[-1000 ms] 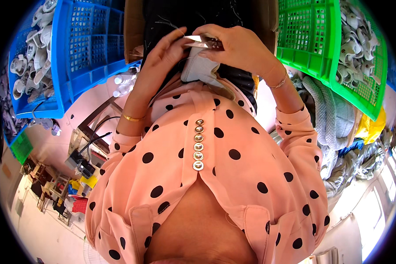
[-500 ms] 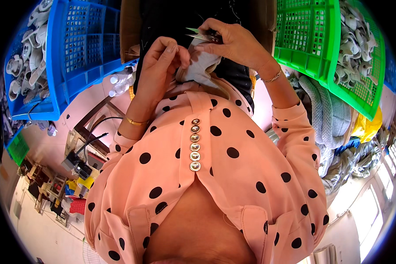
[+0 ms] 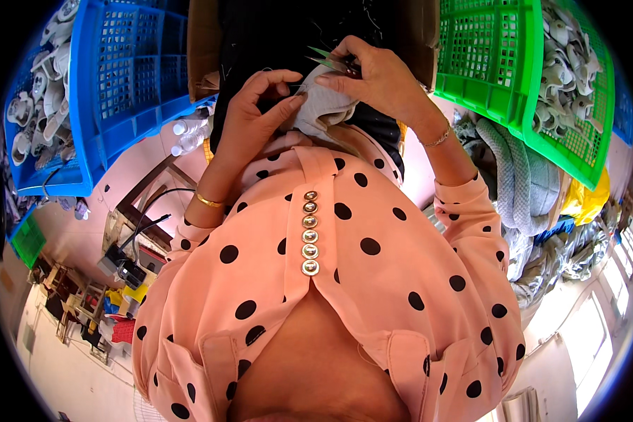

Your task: The person sits on the floor in a factory setting and uses scissors to trim loose threads and excess fabric from the edges of small grey slippers. They handle the slippers one at a time, picking them from a blue crate and placing them into a green crate after trimming.

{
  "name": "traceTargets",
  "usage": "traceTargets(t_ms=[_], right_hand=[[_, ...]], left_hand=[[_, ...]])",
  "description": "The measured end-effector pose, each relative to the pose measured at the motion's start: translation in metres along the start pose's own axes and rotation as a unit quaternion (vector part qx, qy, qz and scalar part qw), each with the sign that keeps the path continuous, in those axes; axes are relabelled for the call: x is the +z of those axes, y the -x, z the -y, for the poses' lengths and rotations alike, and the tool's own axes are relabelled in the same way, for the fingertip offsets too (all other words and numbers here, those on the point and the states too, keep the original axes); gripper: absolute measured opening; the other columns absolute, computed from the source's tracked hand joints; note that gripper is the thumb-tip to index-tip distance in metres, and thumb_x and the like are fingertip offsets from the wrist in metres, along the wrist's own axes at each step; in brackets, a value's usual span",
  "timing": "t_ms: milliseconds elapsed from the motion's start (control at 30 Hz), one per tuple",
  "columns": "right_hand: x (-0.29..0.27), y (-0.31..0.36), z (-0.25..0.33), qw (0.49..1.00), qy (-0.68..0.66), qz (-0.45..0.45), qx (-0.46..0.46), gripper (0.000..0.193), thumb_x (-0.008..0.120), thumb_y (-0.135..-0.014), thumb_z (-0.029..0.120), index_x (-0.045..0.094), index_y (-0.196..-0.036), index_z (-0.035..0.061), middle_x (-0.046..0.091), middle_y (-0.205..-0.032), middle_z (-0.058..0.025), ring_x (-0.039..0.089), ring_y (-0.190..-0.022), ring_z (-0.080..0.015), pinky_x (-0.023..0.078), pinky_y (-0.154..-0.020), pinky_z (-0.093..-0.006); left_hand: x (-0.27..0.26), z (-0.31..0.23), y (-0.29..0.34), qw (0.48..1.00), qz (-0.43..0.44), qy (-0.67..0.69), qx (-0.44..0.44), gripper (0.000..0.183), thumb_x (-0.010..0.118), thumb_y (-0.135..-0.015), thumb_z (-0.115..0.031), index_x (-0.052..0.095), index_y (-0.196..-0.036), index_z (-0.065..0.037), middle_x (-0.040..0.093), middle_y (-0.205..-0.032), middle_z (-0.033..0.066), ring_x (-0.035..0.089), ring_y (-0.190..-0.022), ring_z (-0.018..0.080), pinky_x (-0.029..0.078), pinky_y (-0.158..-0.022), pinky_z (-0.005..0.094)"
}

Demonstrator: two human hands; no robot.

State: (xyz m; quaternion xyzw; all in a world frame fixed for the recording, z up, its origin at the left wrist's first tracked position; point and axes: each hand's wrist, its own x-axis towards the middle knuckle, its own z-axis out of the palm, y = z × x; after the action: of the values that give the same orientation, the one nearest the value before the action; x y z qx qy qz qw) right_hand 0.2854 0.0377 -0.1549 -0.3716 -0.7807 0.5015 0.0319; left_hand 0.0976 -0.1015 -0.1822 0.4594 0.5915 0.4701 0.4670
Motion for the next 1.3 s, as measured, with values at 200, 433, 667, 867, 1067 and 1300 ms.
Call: traceTargets(t_ms=[200, 433, 667, 867, 1067, 1300], right_hand=[[0.002, 0.002, 0.003, 1.000, -0.023, -0.004, -0.003, 0.036, 0.076, -0.082, 0.023, 0.056, -0.102, 0.0005, 0.062, -0.092, -0.0062, 0.056, -0.083, -0.0103, 0.049, -0.076, -0.0256], [0.004, 0.001, -0.004, 0.999, -0.024, -0.010, -0.030, 0.049, 0.075, -0.081, 0.038, 0.057, -0.106, 0.0003, 0.065, -0.087, -0.0122, 0.063, -0.079, -0.0176, 0.052, -0.072, -0.0288], [0.005, 0.005, -0.013, 0.996, -0.084, -0.022, 0.013, 0.043, 0.075, -0.082, 0.030, 0.057, -0.107, -0.0003, 0.062, -0.090, -0.0081, 0.058, -0.081, -0.0124, 0.049, -0.074, -0.0258], [0.009, 0.004, -0.016, 0.997, -0.056, -0.038, -0.026, 0.051, 0.074, -0.083, 0.039, 0.057, -0.109, -0.0004, 0.065, -0.085, -0.0122, 0.063, -0.075, -0.0162, 0.052, -0.068, -0.0274], [0.006, 0.006, -0.012, 0.998, -0.047, -0.030, -0.028, 0.050, 0.072, -0.083, 0.041, 0.056, -0.108, 0.0006, 0.066, -0.084, -0.0133, 0.064, -0.074, -0.0183, 0.052, -0.066, -0.0288], [0.007, 0.009, -0.007, 0.999, 0.002, -0.037, -0.016, 0.049, 0.071, -0.084, 0.042, 0.055, -0.109, 0.0023, 0.067, -0.083, -0.0147, 0.066, -0.072, -0.0248, 0.052, -0.065, -0.0305]], left_hand=[[0.010, 0.003, -0.006, 0.998, -0.020, 0.058, -0.007, 0.014, 0.071, -0.084, -0.006, 0.065, -0.096, -0.004, 0.058, -0.096, 0.0001, 0.055, -0.085, 0.0066, 0.046, -0.075, 0.0207], [-0.007, 0.005, -0.017, 0.986, 0.090, 0.121, -0.076, 0.012, 0.063, -0.093, -0.013, 0.062, -0.100, -0.004, 0.060, -0.094, -0.0005, 0.053, -0.084, 0.0067, 0.045, -0.076, 0.0203], [0.004, -0.001, -0.011, 0.963, 0.024, 0.236, -0.127, 0.013, 0.062, -0.094, -0.013, 0.060, -0.102, -0.003, 0.060, -0.096, -0.0005, 0.054, -0.085, 0.0061, 0.045, -0.077, 0.0199], [0.015, 0.014, -0.015, 0.998, 0.003, 0.063, 0.019, 0.013, 0.067, -0.090, -0.014, 0.063, -0.097, -0.004, 0.061, -0.090, 0.0003, 0.053, -0.076, 0.0041, 0.045, -0.066, 0.0193], [-0.003, 0.005, -0.018, 0.980, 0.087, 0.138, -0.113, 0.013, 0.063, -0.093, -0.012, 0.060, -0.102, -0.003, 0.061, -0.094, 0.0017, 0.055, -0.085, 0.0068, 0.045, -0.075, 0.0199], [0.010, -0.027, -0.018, 0.992, 0.045, -0.105, -0.059, 0.012, 0.059, -0.095, -0.013, 0.055, -0.095, -0.002, 0.062, -0.092, 0.0019, 0.055, -0.083, 0.0084, 0.045, -0.073, 0.0204]])
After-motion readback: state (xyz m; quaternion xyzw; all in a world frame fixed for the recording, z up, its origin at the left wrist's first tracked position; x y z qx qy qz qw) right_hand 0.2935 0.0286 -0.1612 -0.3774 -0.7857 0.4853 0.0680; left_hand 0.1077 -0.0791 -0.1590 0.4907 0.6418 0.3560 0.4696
